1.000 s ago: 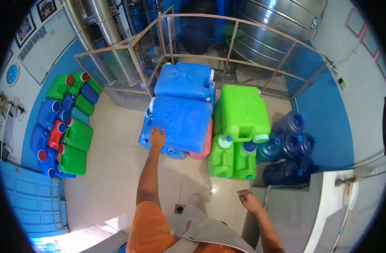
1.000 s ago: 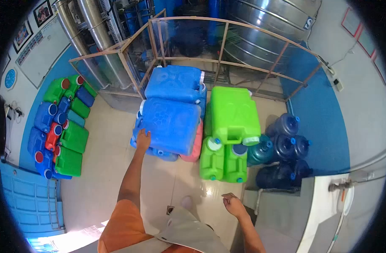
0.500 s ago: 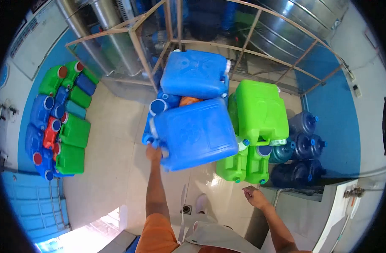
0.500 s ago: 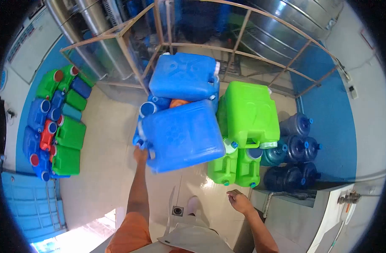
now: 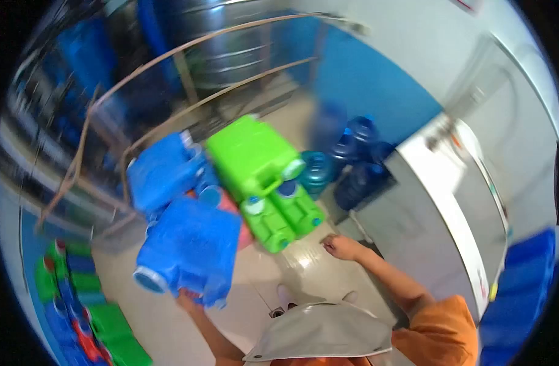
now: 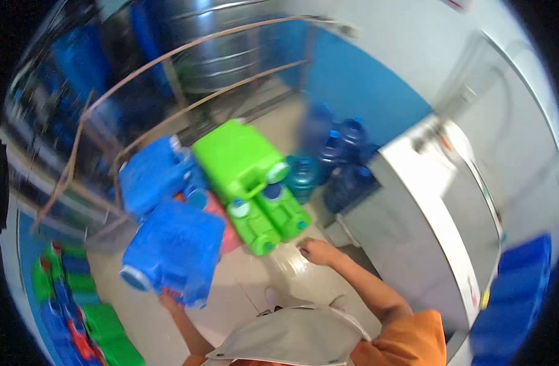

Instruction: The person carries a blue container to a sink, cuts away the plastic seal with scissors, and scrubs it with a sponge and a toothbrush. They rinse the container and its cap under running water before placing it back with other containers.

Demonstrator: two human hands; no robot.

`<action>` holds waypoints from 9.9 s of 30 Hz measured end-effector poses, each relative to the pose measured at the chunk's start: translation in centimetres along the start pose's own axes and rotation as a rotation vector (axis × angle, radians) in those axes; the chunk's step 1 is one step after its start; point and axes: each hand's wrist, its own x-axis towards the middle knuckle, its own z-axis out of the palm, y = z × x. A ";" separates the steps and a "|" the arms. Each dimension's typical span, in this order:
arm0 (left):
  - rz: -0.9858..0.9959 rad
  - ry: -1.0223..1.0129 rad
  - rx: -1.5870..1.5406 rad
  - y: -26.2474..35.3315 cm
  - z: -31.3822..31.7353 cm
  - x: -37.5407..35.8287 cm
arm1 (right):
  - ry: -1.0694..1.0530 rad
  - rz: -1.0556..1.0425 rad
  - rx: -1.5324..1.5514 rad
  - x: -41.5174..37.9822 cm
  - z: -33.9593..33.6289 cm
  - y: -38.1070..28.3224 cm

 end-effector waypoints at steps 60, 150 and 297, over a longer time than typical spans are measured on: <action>1.480 -2.432 0.563 -20.8 55.1 -102.3 | 0.920 0.902 -0.524 -59.6 -36.7 37.0; 0.109 -1.834 1.160 -28.0 68.0 -93.8 | 0.991 0.138 -0.231 -49.0 -22.0 42.9; 0.871 -2.151 0.694 -27.9 65.1 -100.9 | 0.845 0.567 -0.224 -53.0 -33.5 44.1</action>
